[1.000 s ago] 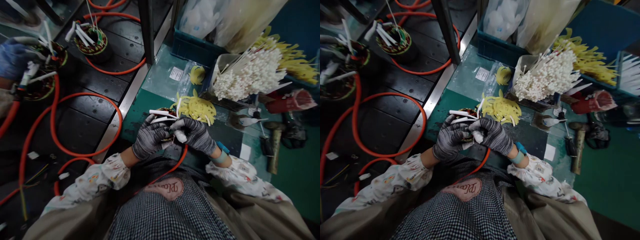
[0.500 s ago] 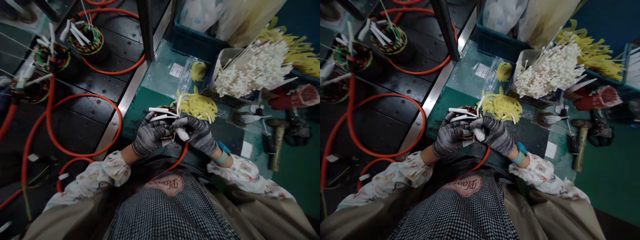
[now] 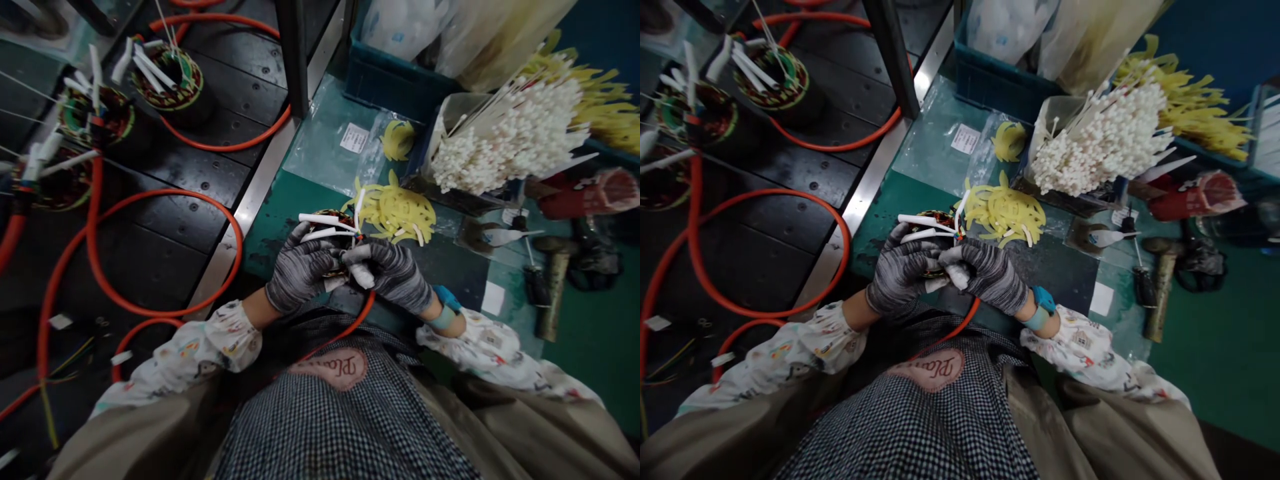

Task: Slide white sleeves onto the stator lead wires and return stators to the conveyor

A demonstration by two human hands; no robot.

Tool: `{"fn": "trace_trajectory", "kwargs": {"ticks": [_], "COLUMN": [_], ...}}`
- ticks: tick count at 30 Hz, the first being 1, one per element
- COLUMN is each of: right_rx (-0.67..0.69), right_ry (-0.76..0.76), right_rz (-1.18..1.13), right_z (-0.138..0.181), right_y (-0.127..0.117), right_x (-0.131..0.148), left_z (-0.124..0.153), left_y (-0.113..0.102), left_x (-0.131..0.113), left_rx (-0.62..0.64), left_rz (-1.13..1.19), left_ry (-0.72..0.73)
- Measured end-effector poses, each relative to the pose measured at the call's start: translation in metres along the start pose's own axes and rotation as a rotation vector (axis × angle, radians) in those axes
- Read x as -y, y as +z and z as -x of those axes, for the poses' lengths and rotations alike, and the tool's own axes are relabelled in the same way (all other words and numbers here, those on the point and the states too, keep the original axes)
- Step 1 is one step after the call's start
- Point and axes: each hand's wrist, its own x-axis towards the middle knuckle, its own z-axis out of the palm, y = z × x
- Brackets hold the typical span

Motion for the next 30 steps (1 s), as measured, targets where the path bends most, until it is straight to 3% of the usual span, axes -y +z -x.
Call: {"fn": "trace_trajectory", "kwargs": {"ticks": [5, 11, 13, 18, 21, 23, 26, 28, 30], "right_rx": [-0.106, -0.064, -0.016, 0.265, 0.258, 0.273, 0.348, 0.297, 0.14], "right_ry": [0.042, 0.023, 0.008, -0.059, 0.006, -0.063, -0.299, -0.332, -0.303], "right_rz": [-0.002, 0.036, 0.063, 0.071, 0.101, 0.141, 0.179, 0.239, 0.343], "right_z": [0.0, -0.001, 0.001, 0.012, 0.022, 0.028, 0.028, 0.019, 0.003], "right_y": [0.002, 0.002, 0.0, -0.001, -0.001, -0.003, -0.004, 0.002, 0.014], "right_x": [0.0, 0.002, -0.002, -0.019, -0.024, -0.024, -0.023, -0.021, -0.021], "left_z": [-0.001, 0.001, 0.0, -0.001, 0.0, 0.0, -0.001, -0.002, -0.004], "left_y": [0.002, 0.001, 0.0, -0.001, -0.001, 0.0, 0.001, 0.0, -0.001], "left_x": [0.003, 0.001, 0.0, -0.003, -0.003, -0.003, -0.004, -0.005, -0.005], "left_rx": [0.006, 0.005, 0.0, 0.006, -0.031, -0.097, -0.156, -0.159, -0.18], "left_rz": [0.027, 0.015, 0.02, 0.026, 0.021, 0.01, -0.003, -0.01, -0.038], "left_ry": [0.016, 0.002, 0.008, 0.028, 0.066, 0.095, 0.13, 0.139, 0.16]}}
